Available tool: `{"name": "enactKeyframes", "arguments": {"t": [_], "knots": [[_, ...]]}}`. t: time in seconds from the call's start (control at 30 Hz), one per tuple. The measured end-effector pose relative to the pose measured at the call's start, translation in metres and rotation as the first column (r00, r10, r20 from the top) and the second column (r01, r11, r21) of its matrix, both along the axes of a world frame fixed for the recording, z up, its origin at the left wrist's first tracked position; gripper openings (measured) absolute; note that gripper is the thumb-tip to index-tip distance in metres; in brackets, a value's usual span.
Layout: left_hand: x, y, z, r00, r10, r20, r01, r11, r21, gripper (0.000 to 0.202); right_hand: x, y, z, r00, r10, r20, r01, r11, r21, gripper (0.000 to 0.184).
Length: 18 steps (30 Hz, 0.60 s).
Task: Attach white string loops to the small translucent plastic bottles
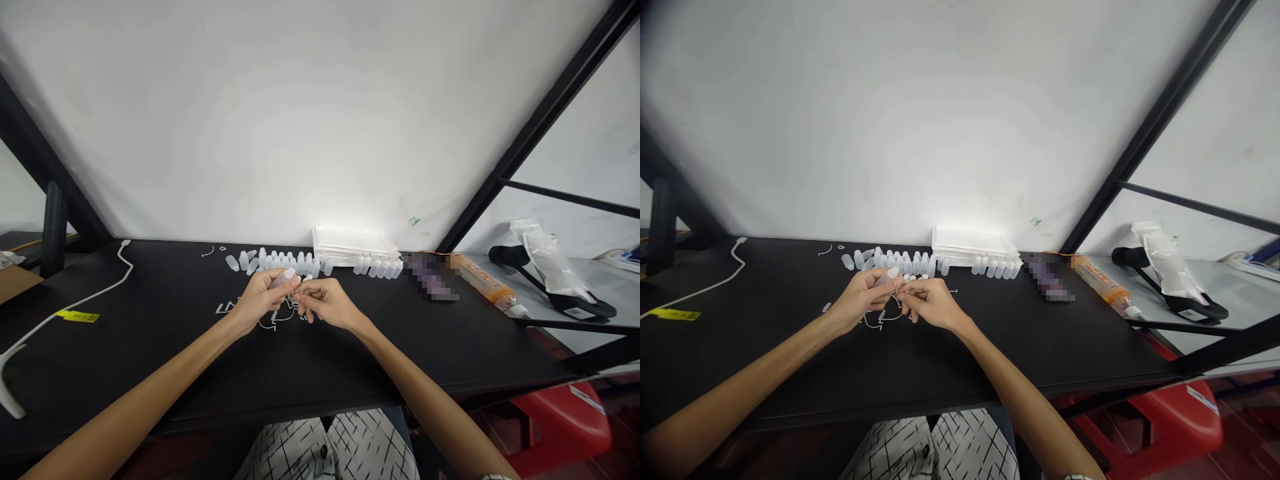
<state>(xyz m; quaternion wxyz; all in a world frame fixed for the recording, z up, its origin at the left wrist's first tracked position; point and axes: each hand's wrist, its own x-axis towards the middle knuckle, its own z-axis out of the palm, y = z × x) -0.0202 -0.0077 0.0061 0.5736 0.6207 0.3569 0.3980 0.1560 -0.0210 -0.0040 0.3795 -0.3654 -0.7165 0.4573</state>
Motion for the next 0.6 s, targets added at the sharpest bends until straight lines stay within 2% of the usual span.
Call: {"name": "enactKeyframes", "arguments": {"t": [0.13,0.2,0.23,0.27,0.3,0.33,0.37,0.4,0.47,0.53,0.6], "knots": [[-0.002,0.003,0.001,1.0,0.002,-0.016,-0.002,1.0,0.009,0.037,0.014,0.007,0.009,0.997,-0.06,0.055,0.06,0.998,-0.002,0.029],[-0.002,0.003,0.001,0.998,0.018,-0.058,-0.015,0.998,0.063,0.037,0.028,0.015,0.013,0.976,-0.195,0.1,0.189,0.979,0.071,0.028],[-0.001,0.003,0.001,0.995,0.032,-0.092,-0.023,0.995,0.1,0.038,0.036,0.02,0.013,0.938,-0.32,0.131,0.3,0.942,0.153,0.027],[-0.001,0.003,0.001,0.99,0.05,-0.132,-0.031,0.99,0.139,0.039,0.043,0.025,0.012,0.866,-0.471,0.168,0.419,0.867,0.271,0.026],[-0.001,0.003,0.0,0.982,0.071,-0.174,-0.04,0.984,0.175,0.04,0.05,0.03,0.01,0.759,-0.613,0.22,0.5,0.765,0.406,0.024],[-0.001,0.003,-0.001,0.972,0.094,-0.215,-0.049,0.977,0.207,0.041,0.055,0.034,0.008,0.639,-0.721,0.269,0.531,0.666,0.525,0.024],[-0.001,0.003,-0.002,0.961,0.115,-0.253,-0.055,0.971,0.232,0.041,0.058,0.038,0.005,0.548,-0.771,0.324,0.511,0.615,0.6,0.025],[-0.001,0.003,-0.003,0.949,0.134,-0.285,-0.06,0.966,0.253,0.04,0.061,0.041,0.001,0.484,-0.788,0.38,0.472,0.601,0.645,0.027],[-0.001,0.003,-0.005,0.931,0.155,-0.329,-0.061,0.958,0.279,0.039,0.061,0.044,-0.005,0.416,-0.779,0.469,0.404,0.62,0.672,0.031],[-0.002,0.004,-0.006,0.926,0.162,-0.342,-0.061,0.956,0.286,0.039,0.059,0.044,-0.007,0.401,-0.77,0.496,0.383,0.632,0.674,0.032],[-0.002,0.005,-0.006,0.929,0.163,-0.333,-0.066,0.956,0.285,0.04,0.058,0.043,-0.007,0.426,-0.779,0.46,0.405,0.619,0.673,0.03]]}}
